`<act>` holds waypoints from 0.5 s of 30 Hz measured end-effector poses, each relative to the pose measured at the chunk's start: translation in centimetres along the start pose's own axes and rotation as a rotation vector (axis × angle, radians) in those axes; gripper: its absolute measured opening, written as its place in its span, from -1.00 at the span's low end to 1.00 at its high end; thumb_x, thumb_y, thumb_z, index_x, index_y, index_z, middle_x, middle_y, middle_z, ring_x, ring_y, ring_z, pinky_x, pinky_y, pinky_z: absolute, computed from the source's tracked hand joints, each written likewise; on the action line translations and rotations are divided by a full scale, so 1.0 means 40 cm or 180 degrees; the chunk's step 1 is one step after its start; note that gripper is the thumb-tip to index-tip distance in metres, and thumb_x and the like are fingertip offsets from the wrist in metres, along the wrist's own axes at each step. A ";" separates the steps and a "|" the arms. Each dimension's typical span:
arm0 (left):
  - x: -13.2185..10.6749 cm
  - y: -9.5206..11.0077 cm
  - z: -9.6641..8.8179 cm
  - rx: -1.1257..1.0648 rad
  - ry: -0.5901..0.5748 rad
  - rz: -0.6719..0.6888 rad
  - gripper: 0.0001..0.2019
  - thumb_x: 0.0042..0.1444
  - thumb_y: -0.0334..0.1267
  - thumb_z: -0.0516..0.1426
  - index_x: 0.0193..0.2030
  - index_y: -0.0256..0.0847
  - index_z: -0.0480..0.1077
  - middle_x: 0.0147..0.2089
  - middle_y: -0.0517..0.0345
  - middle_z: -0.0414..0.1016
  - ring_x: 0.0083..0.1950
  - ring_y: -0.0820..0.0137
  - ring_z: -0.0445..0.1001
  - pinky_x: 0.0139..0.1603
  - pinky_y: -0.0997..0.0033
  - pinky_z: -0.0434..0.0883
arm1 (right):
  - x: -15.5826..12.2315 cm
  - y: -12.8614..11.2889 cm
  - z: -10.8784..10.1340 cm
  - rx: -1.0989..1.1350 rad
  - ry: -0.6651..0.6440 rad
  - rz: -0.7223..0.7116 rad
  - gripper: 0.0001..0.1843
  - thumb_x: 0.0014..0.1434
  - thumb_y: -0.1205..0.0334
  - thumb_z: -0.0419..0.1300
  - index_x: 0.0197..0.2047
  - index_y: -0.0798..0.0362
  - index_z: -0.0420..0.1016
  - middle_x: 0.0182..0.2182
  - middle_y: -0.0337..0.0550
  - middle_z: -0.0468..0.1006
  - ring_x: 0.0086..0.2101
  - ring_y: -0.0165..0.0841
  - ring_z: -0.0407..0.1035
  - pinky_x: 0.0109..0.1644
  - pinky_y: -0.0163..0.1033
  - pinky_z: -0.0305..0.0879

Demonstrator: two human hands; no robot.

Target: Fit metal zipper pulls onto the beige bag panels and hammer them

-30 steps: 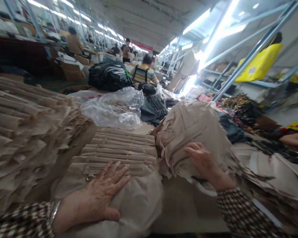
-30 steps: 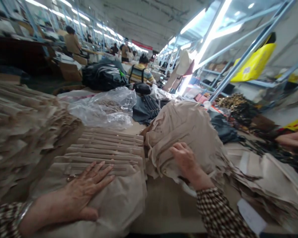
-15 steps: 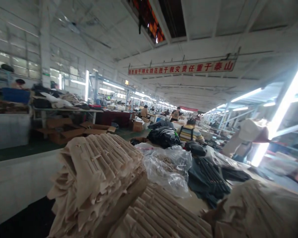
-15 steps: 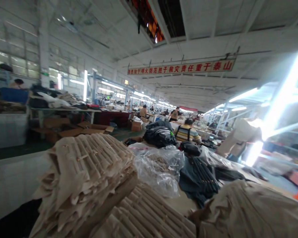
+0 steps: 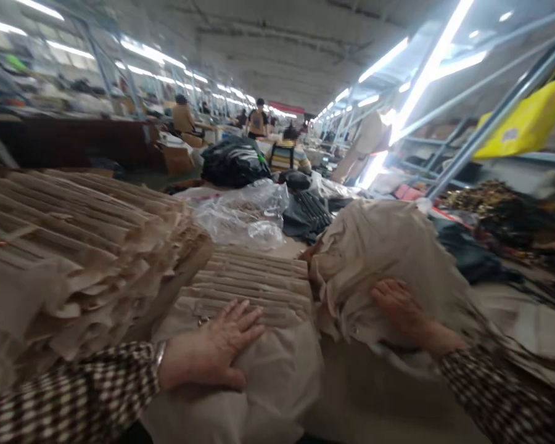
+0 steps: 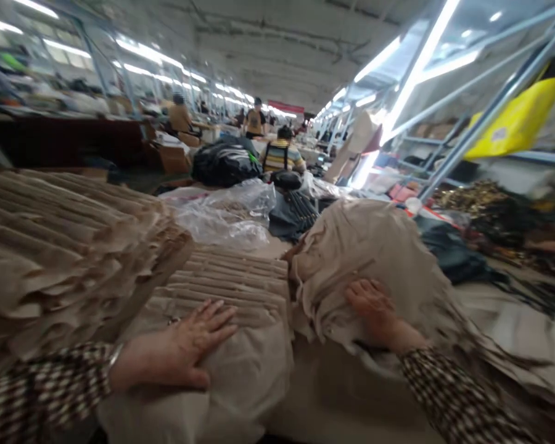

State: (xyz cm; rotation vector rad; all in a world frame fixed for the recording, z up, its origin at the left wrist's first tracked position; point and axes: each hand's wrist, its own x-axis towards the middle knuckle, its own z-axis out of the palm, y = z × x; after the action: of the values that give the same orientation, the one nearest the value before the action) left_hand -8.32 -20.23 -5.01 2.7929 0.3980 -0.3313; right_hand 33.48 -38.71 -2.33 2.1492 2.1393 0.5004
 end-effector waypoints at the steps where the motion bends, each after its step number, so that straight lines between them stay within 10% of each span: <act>1: 0.004 -0.003 -0.008 0.0003 -0.0002 0.0019 -0.11 0.03 0.01 0.29 0.46 -0.03 0.04 0.55 -0.08 -0.21 0.54 -0.11 -0.32 0.45 -0.30 -0.12 | -0.001 0.006 -0.004 -0.0048 -0.0113 0.0007 -0.67 0.19 0.46 -0.04 -0.28 0.03 0.54 -0.23 0.05 0.56 -0.13 -0.14 0.40 0.04 -0.03 0.24; 6: 0.030 0.004 -0.061 0.0120 0.0530 0.0230 -0.42 0.11 -0.18 0.25 0.29 -0.17 0.34 0.46 -0.16 0.12 0.49 -0.10 0.01 0.41 -0.18 0.13 | 0.020 0.066 -0.097 -0.0150 0.0272 0.0222 -0.74 0.32 0.33 -0.02 -0.30 0.02 0.46 -0.32 0.01 0.55 -0.19 -0.19 0.39 0.03 -0.11 0.20; 10: 0.043 0.077 -0.165 0.0044 0.1643 0.1079 -0.74 0.31 -0.34 0.00 -0.05 -0.29 0.50 0.11 -0.12 0.53 0.22 0.17 0.43 0.34 0.02 0.32 | 0.048 0.087 -0.257 -0.0597 0.0903 0.0307 -0.74 0.39 0.20 -0.02 -0.25 0.07 0.43 -0.35 0.01 0.52 -0.24 -0.24 0.37 -0.09 -0.15 0.21; 15: 0.022 0.208 -0.294 0.0189 0.2746 0.1644 -0.65 0.33 -0.42 -0.10 0.12 -0.23 0.41 0.16 -0.01 0.47 0.26 0.30 0.38 0.35 0.14 0.34 | 0.123 -0.076 -0.440 -0.1192 0.1057 -0.0128 -0.74 0.39 0.26 -0.06 -0.32 0.04 0.35 -0.42 -0.07 0.44 -0.34 -0.33 0.31 -0.25 -0.17 0.10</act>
State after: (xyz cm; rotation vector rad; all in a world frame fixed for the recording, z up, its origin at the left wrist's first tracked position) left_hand -2.81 -23.84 7.82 2.8129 -0.1814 1.0019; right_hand 25.63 -36.93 14.36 1.9171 2.0178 1.2191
